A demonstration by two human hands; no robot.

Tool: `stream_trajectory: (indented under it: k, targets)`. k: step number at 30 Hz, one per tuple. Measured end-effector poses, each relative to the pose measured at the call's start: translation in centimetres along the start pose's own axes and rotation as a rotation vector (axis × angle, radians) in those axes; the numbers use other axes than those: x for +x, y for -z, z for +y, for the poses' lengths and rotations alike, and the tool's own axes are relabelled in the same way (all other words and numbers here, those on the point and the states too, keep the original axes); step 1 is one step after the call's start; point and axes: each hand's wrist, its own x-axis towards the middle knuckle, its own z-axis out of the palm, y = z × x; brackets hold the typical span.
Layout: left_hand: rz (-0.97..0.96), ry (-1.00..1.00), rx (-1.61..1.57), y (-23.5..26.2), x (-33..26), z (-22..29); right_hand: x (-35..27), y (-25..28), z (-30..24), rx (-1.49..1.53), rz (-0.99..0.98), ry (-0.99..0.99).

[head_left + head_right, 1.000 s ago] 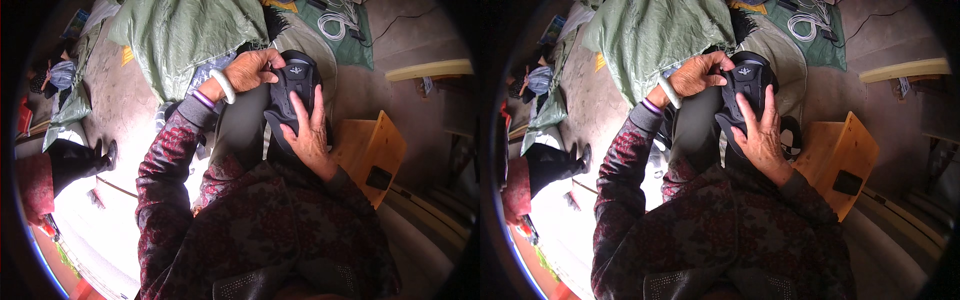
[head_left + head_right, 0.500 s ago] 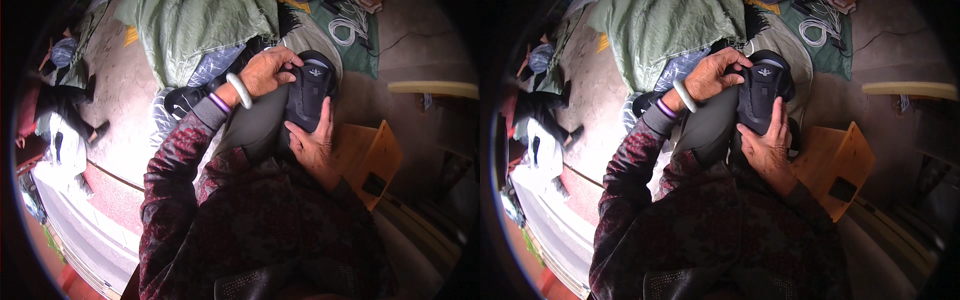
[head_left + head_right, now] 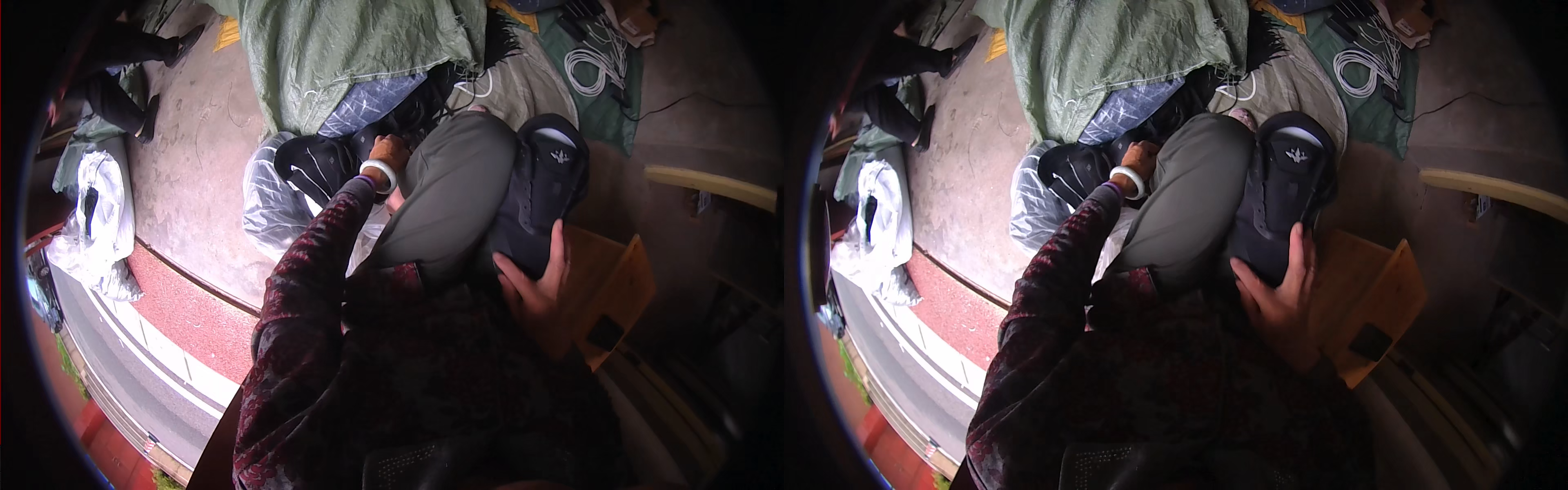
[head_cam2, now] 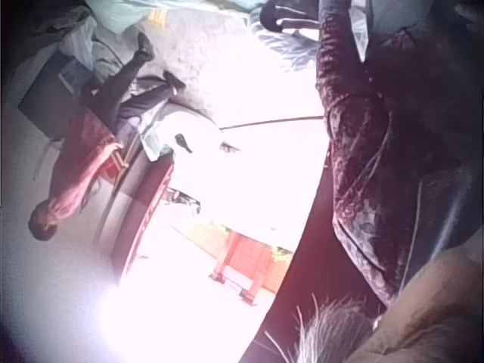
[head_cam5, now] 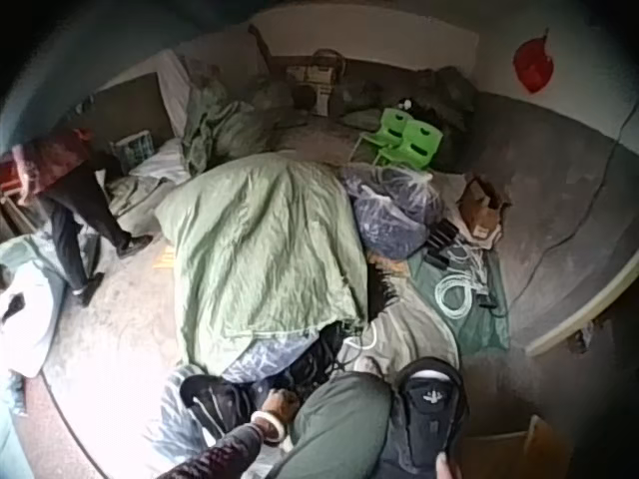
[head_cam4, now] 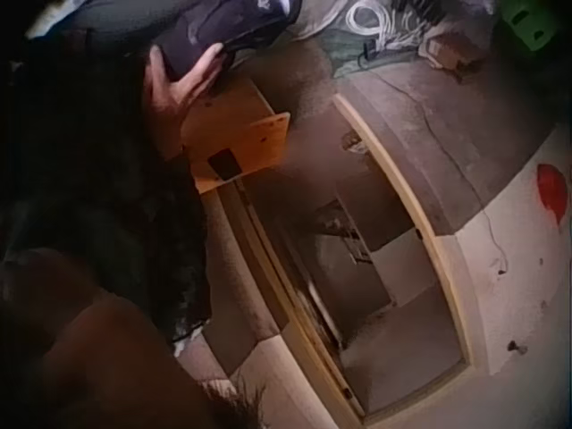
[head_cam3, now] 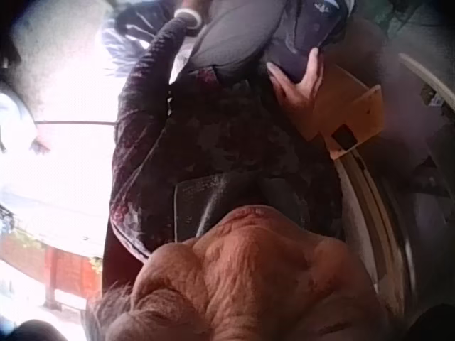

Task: The person is lacing up black athletic shoes.

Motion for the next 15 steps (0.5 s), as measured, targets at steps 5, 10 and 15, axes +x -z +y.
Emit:
stream_trajectory:
  k: [5,10,15]
  targets:
    - [0.097,0.304,-0.209,-2.7,3.7,-1.2,0.8,3.3,-0.1,0.084,-0.008,-0.090]
    - [0.048,0.284,-0.262,-5.9,8.2,-3.2,1.6,4.1,0.4,0.169,0.139,-0.166]
    - [0.060,0.369,-0.263,-6.8,10.3,-9.0,3.3,3.5,-0.5,0.136,0.030,-0.066]
